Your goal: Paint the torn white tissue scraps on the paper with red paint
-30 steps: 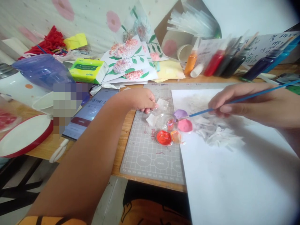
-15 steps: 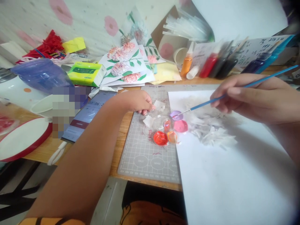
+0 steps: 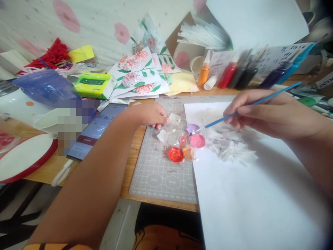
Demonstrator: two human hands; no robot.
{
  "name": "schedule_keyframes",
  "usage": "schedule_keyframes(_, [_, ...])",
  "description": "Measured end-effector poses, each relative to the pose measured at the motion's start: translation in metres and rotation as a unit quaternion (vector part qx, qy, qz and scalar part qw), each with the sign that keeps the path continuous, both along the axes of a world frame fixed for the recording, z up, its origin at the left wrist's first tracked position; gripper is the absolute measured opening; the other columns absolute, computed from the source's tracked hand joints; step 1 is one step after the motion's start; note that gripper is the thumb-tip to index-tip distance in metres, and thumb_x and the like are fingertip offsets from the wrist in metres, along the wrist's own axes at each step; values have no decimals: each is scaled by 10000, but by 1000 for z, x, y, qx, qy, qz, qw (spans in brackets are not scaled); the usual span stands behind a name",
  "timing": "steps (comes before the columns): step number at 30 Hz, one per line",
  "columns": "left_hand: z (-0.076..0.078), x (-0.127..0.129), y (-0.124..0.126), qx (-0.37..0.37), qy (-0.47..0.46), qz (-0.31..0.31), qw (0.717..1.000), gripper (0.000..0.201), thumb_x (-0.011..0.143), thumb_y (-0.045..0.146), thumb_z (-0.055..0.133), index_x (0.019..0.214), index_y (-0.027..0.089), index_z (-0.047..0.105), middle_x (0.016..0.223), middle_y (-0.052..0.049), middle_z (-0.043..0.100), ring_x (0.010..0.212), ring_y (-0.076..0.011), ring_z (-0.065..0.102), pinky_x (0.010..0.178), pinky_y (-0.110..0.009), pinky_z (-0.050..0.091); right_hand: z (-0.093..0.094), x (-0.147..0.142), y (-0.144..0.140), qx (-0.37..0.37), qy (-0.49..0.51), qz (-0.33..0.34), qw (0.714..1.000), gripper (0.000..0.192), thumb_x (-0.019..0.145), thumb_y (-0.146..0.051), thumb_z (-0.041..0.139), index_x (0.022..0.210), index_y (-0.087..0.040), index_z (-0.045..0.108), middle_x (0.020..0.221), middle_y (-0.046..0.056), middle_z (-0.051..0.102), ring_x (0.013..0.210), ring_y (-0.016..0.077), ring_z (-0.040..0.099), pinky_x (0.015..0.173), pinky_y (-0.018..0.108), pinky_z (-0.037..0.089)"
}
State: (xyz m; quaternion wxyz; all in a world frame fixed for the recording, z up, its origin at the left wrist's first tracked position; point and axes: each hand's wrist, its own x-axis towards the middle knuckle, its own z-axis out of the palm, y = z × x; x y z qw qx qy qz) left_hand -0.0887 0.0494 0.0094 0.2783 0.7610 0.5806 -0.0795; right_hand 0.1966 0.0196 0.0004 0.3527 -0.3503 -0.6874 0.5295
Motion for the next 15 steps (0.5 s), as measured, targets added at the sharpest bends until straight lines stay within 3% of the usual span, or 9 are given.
schedule_keyframes(7, [0, 0, 1, 1, -7, 7, 1000, 325, 731, 446, 510, 603, 152, 561, 644, -28, 637, 571, -115, 513, 588, -242, 344, 1, -8, -5, 10, -47, 27, 998, 230, 760, -397, 641, 798, -171, 639, 633, 35, 624, 551, 82, 564, 487, 175, 457])
schedule_keyframes(12, [-2, -2, 3, 1, -4, 11, 1000, 322, 721, 459, 517, 607, 164, 576, 656, -32, 638, 600, -134, 537, 601, -251, 351, 4, -12, -8, 26, -94, 21, 995, 235, 763, -369, 636, 775, -135, 636, 522, 0, 533, 449, 36, 458, 379, 138, 334])
schedule_keyframes(15, [-3, -3, 4, -6, -3, 9, 1000, 317, 726, 461, 508, 613, 173, 577, 657, -28, 640, 609, -142, 544, 597, -253, 359, 9, -7, -5, 33, -76, 0, 997, 238, 724, -384, 674, 737, -150, 638, 509, -3, 521, 450, 40, 457, 386, 154, 325])
